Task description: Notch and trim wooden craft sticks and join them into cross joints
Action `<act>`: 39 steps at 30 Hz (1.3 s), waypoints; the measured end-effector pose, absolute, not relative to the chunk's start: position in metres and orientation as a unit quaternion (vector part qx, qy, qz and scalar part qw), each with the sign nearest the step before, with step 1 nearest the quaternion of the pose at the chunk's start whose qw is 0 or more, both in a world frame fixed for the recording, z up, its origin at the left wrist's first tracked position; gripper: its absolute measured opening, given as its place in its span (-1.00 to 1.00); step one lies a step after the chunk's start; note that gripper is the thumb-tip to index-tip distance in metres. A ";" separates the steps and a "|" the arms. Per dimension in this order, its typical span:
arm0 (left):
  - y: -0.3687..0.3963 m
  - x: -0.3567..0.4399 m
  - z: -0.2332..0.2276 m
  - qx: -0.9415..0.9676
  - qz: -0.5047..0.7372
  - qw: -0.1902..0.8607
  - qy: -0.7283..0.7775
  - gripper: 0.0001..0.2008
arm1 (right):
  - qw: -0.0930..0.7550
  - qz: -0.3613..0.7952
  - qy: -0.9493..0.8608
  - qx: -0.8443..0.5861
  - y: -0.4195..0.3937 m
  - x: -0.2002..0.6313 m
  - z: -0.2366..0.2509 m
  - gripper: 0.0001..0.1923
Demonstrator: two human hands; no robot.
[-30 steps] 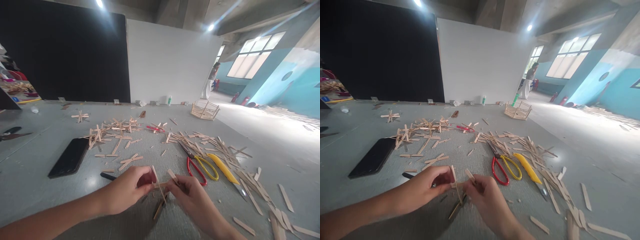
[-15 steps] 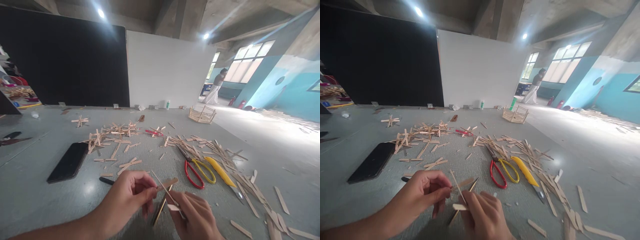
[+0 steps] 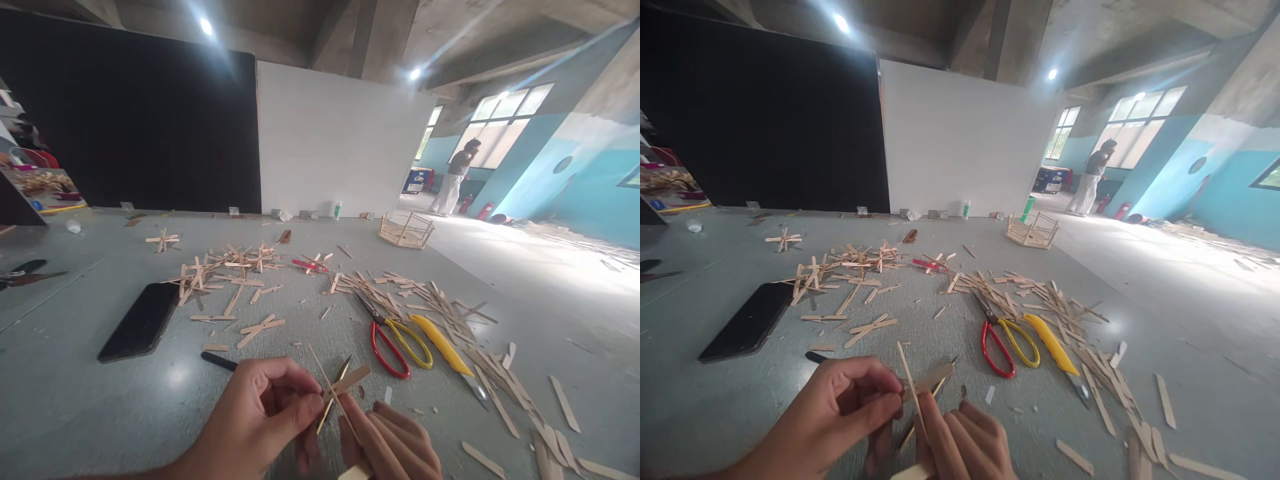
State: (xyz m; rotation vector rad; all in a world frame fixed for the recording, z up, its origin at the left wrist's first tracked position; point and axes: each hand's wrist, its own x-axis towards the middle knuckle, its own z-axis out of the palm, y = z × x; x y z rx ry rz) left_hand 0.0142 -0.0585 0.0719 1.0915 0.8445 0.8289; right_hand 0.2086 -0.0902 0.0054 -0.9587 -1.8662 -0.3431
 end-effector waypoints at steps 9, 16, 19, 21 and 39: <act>-0.065 0.016 0.068 0.479 0.399 0.690 0.367 -0.66 | 0.522 -0.183 -0.753 -0.356 -0.083 0.205 0.015 -0.49; -0.058 0.017 0.063 0.488 0.388 0.680 0.385 -0.67 | 0.513 -0.035 -0.791 -0.331 -0.081 0.208 0.019 -0.53; -0.056 0.018 0.062 0.481 0.397 0.682 0.382 -0.64 | 0.498 -0.045 -0.812 -0.301 -0.078 0.208 0.018 -0.42; -0.056 0.018 0.063 0.480 0.397 0.681 0.384 -0.65 | 0.498 -0.048 -0.813 -0.297 -0.076 0.207 0.013 -0.41; -0.058 0.017 0.064 0.488 0.402 0.667 0.393 -0.70 | 0.428 -0.027 -0.854 -0.293 -0.078 0.209 0.017 -0.38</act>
